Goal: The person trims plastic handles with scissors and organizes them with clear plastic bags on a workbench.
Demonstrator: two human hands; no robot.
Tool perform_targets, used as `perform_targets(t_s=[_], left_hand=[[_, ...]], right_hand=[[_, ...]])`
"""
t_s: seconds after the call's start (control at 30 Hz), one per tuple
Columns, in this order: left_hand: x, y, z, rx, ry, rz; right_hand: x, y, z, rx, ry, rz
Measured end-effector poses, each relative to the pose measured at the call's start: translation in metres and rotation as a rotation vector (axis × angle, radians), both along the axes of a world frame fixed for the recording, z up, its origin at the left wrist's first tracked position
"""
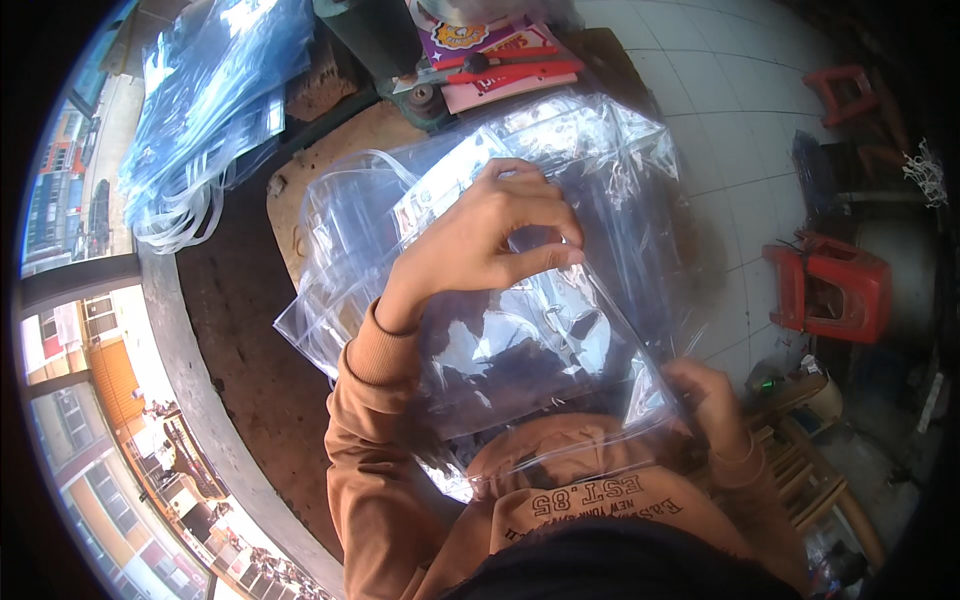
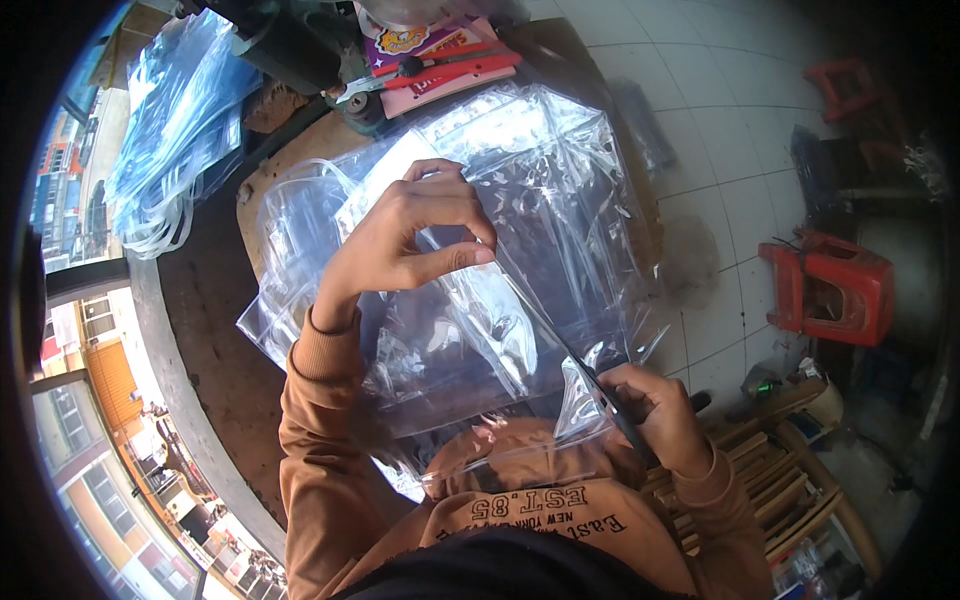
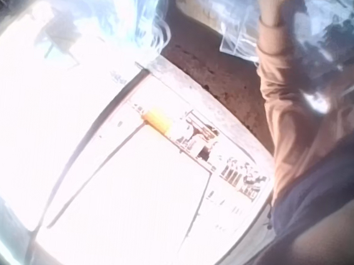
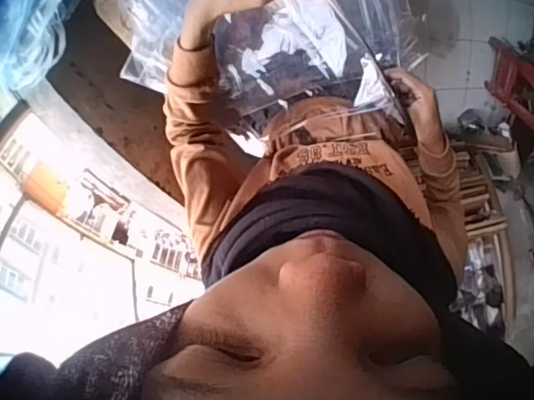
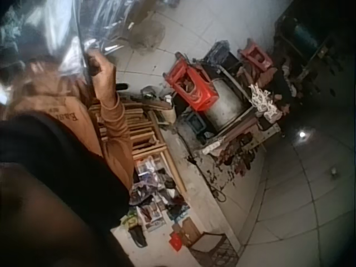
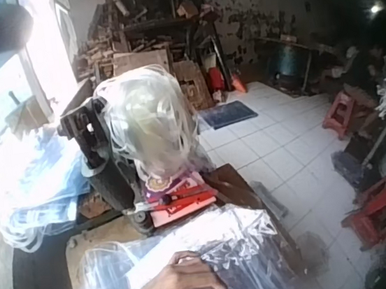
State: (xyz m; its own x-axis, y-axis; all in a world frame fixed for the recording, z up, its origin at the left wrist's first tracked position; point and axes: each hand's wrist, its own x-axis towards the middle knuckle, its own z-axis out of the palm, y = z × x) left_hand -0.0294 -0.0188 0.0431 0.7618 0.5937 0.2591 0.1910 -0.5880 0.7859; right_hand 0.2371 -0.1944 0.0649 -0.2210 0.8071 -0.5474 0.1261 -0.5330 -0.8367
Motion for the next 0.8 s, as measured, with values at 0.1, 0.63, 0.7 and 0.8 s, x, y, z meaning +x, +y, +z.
perform_targets(t_s=[0.1, 0.63, 0.7, 0.8], left_hand=[[0.005, 0.001, -0.003, -0.014, -0.050, -0.010], [0.006, -0.003, -0.001, -0.080, -0.007, 0.021], [0.006, -0.004, -0.003, -0.076, -0.007, 0.025], [0.006, -0.003, -0.001, -0.082, -0.009, 0.026]], right_hand=[[0.003, 0.001, -0.002, -0.137, 0.122, -0.008], [0.002, 0.008, -0.002, 0.129, -0.062, 0.132], [0.004, 0.006, -0.001, 0.183, -0.149, 0.190], [0.005, 0.005, 0.002, 0.180, -0.251, 0.198]])
